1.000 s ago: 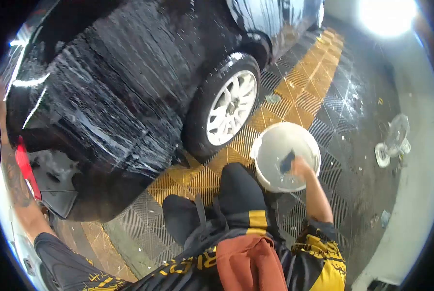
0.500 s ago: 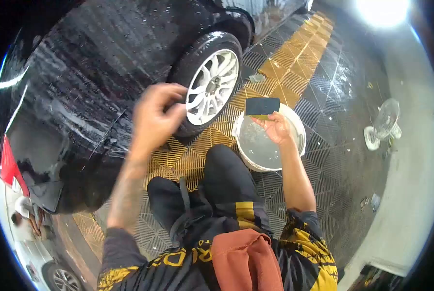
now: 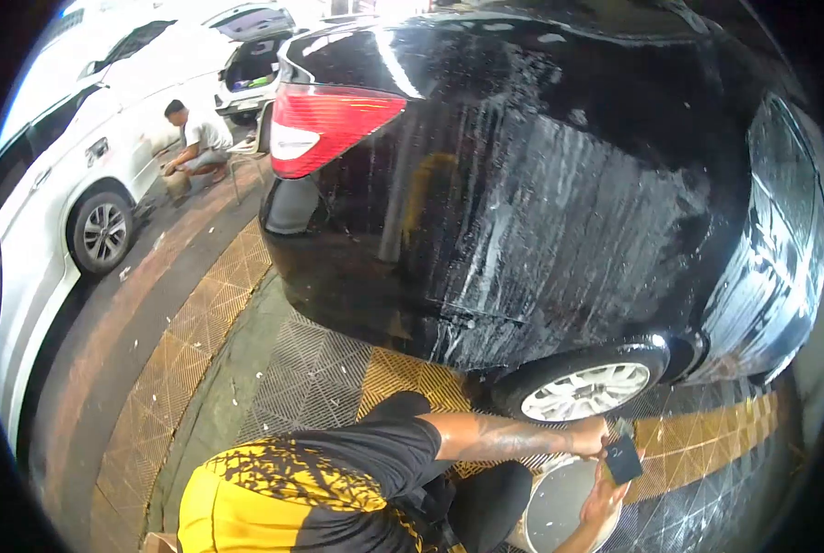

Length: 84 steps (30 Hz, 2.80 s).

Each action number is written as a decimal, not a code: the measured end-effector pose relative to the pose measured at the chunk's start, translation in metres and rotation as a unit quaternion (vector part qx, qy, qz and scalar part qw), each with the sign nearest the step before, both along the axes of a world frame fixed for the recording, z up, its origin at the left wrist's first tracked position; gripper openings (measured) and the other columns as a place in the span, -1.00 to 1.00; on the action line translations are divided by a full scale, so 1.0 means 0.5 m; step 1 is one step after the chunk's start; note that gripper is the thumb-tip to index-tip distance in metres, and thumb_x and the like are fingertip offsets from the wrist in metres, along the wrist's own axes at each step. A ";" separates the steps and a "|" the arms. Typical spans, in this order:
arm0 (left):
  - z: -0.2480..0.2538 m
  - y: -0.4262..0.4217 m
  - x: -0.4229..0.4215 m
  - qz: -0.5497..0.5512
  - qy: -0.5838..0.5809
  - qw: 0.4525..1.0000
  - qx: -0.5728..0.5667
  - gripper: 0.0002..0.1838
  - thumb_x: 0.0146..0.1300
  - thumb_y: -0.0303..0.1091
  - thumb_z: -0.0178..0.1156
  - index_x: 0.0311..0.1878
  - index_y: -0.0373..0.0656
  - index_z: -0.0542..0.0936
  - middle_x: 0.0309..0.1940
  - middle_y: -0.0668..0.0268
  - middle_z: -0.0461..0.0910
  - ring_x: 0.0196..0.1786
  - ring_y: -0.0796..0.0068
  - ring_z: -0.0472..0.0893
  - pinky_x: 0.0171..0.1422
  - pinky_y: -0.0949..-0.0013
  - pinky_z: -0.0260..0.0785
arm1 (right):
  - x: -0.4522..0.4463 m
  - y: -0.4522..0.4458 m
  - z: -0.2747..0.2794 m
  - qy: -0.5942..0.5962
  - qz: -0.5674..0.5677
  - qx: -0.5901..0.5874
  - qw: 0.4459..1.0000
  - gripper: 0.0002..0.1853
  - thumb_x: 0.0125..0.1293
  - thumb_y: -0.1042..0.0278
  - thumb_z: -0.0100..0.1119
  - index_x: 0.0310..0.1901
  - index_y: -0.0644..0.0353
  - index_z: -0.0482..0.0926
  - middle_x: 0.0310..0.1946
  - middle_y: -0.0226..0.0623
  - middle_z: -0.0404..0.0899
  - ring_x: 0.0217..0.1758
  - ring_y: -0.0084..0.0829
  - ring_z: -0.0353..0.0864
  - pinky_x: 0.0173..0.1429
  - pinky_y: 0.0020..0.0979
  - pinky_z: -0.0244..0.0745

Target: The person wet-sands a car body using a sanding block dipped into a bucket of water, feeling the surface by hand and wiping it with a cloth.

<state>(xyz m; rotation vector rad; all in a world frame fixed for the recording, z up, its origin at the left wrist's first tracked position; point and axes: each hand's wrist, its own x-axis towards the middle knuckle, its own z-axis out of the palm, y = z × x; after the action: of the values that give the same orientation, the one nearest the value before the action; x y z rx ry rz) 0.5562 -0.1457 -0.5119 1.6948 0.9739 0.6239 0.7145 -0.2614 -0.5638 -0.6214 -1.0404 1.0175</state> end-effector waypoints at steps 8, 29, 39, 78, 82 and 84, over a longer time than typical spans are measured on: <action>-0.019 0.013 0.023 -0.071 0.078 0.988 0.115 -0.86 -0.02 -0.36 0.43 -0.37 -0.17 0.76 -0.46 0.18 0.74 -0.43 0.31 0.76 -0.40 0.16 0.57 | 0.115 -0.044 -0.013 -0.347 -0.162 -0.096 0.919 -0.39 0.23 0.45 0.09 0.36 0.33 0.34 0.24 0.07 0.46 0.31 0.04 0.43 0.45 -0.03 0.25; -0.192 -0.079 -0.005 -0.122 -0.149 0.968 -0.159 -0.85 -0.10 -0.52 0.40 -0.47 -0.18 0.59 -0.54 0.40 0.59 -0.51 0.59 0.56 -0.42 0.43 0.46 | 0.035 -0.128 -0.046 0.132 0.031 -0.263 0.955 -0.41 0.26 0.49 0.31 0.32 0.40 0.38 0.11 -0.02 0.59 0.11 -0.20 0.65 0.16 -0.10 0.62; -0.171 -0.022 -0.078 -0.133 -0.076 0.988 -0.013 -0.32 0.04 -0.20 0.53 0.21 -0.18 0.48 -0.16 0.20 0.68 -0.12 0.37 0.67 0.04 0.29 0.52 | 0.189 -0.125 -0.229 -0.618 0.020 -0.370 0.693 -0.74 0.13 0.42 0.40 -0.11 0.24 0.77 -0.26 -0.14 0.78 -0.27 -0.35 0.77 -0.06 -0.28 0.69; 1.409 -0.083 -0.723 -0.086 -0.068 0.976 0.187 -0.33 0.35 -0.33 0.33 0.48 -0.17 0.33 -0.01 0.13 0.70 -0.09 0.42 0.73 0.08 0.31 0.57 | -0.424 0.604 0.847 -0.418 -0.385 -0.283 0.772 -0.20 0.62 -0.21 -0.57 0.62 0.27 -0.24 0.67 0.03 -0.45 0.72 0.06 -0.39 0.67 0.18 -0.30; 1.462 0.043 -0.859 -0.064 -0.079 0.965 0.241 -0.37 0.34 -0.40 0.32 0.43 -0.22 0.35 -0.09 0.21 0.70 -0.21 0.53 0.71 -0.03 0.40 0.57 | -0.428 0.644 0.804 -0.682 -0.352 -0.371 0.524 -0.32 0.64 0.05 -0.46 0.61 0.30 -0.17 0.62 0.30 -0.34 0.66 0.32 -0.23 0.45 0.29 0.27; 1.497 0.130 -0.875 -0.050 -0.096 0.956 0.272 -0.39 0.33 -0.41 0.32 0.41 -0.22 0.36 -0.08 0.23 0.69 -0.12 0.51 0.70 0.04 0.38 0.55 | -0.337 0.685 0.883 -0.806 -0.282 -0.425 0.300 -0.41 0.60 0.18 -0.32 0.53 0.32 0.10 0.58 0.27 -0.06 0.62 0.27 0.00 0.29 0.12 0.53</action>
<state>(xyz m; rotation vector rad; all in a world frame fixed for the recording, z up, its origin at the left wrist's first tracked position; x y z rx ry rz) 0.1187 -0.0808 0.2368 2.0975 0.6006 1.0373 0.5460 0.0811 -0.1224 -3.0896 -1.5162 -0.3057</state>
